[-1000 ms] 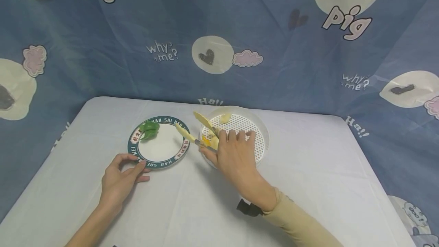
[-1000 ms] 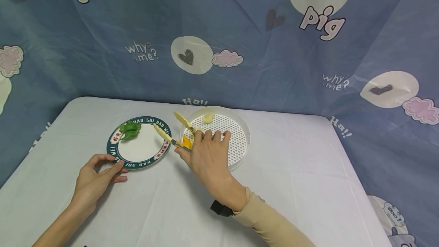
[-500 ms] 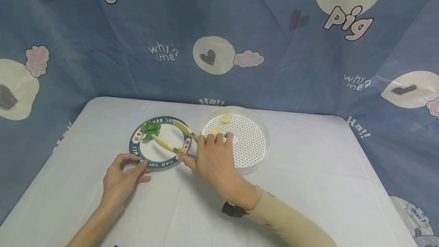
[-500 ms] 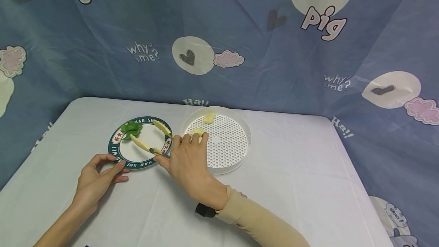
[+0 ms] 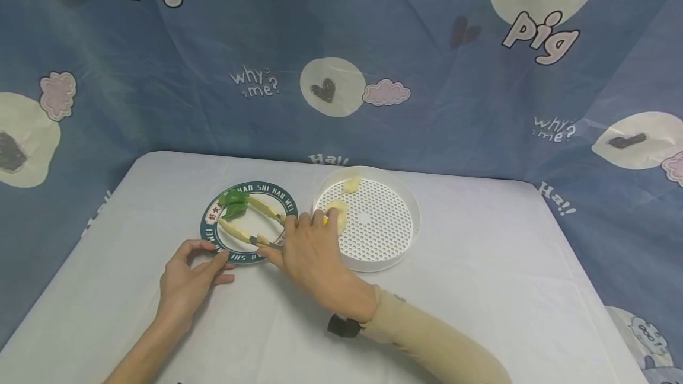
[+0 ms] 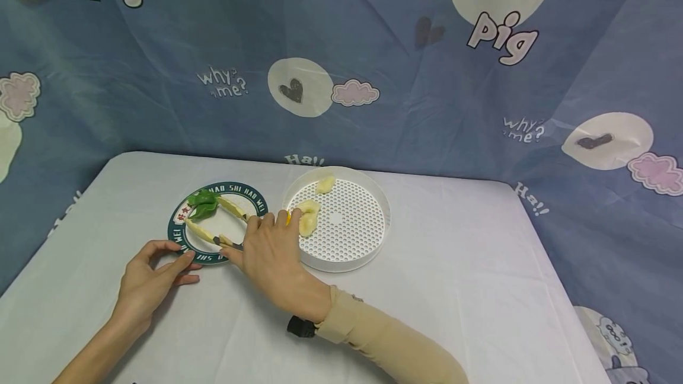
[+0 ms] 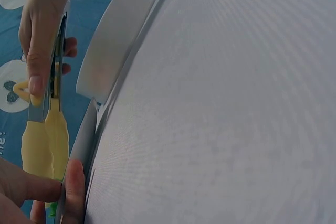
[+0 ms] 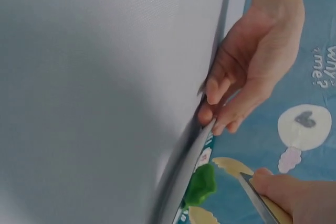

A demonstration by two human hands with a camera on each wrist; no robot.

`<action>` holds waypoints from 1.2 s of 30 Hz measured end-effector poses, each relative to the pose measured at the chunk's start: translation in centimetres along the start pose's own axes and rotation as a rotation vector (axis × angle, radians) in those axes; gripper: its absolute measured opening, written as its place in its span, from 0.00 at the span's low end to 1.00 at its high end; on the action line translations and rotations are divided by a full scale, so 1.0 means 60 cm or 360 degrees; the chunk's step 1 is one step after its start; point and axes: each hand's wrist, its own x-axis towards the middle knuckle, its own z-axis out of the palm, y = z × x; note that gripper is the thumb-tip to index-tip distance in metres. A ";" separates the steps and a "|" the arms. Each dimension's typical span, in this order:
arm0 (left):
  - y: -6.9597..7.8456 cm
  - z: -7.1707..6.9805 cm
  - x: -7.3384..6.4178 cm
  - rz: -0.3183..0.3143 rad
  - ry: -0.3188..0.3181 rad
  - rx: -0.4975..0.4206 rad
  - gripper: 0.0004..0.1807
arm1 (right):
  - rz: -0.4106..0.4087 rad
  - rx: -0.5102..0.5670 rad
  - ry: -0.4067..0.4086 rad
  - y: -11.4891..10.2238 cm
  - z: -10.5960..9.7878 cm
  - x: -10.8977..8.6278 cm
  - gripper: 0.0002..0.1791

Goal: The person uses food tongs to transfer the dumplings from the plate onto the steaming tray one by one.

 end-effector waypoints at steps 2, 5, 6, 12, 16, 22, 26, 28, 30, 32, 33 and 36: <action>0.000 0.000 0.000 -0.0001 0.0002 0.0001 0.25 | -0.0004 -0.0005 -0.0002 -0.002 0.003 0.002 0.39; 0.000 -0.002 0.000 0.0002 -0.0004 0.0001 0.25 | -0.0007 -0.0019 -0.0023 -0.006 0.008 0.006 0.39; 0.000 -0.002 0.000 0.0002 -0.0006 -0.0004 0.25 | -0.0010 -0.0022 -0.0033 -0.008 0.009 0.007 0.40; 0.001 -0.003 -0.001 -0.0017 -0.0024 -0.0011 0.25 | -0.0014 -0.0082 -0.0044 -0.015 0.021 0.013 0.41; 0.000 -0.003 0.000 -0.0005 -0.0021 0.0007 0.25 | -0.0011 -0.0115 -0.0012 -0.019 0.028 0.015 0.41; 0.000 -0.001 0.000 -0.0019 -0.0015 -0.0069 0.24 | -0.0024 -0.0123 -0.0013 -0.020 0.029 0.017 0.40; 0.001 -0.001 -0.001 -0.0032 -0.0020 -0.0089 0.24 | -0.0022 -0.0099 -0.0017 -0.017 0.029 0.013 0.39; 0.001 -0.002 0.000 -0.0022 -0.0019 -0.0069 0.25 | -0.0020 -0.0083 -0.0006 -0.016 0.027 0.010 0.38; 0.001 -0.002 0.001 -0.0013 -0.0015 -0.0048 0.25 | -0.0024 -0.0082 0.0008 -0.014 0.025 0.007 0.38; 0.000 -0.002 0.001 -0.0006 -0.0013 -0.0027 0.26 | -0.0030 -0.0089 0.0014 -0.013 0.021 0.004 0.38; 0.000 -0.002 0.002 -0.0004 -0.0014 -0.0025 0.26 | -0.0034 -0.0092 0.0012 -0.013 0.019 0.002 0.38; -0.001 -0.001 0.001 -0.0008 -0.0011 -0.0032 0.25 | -0.0052 -0.0098 0.0003 -0.013 0.014 -0.003 0.38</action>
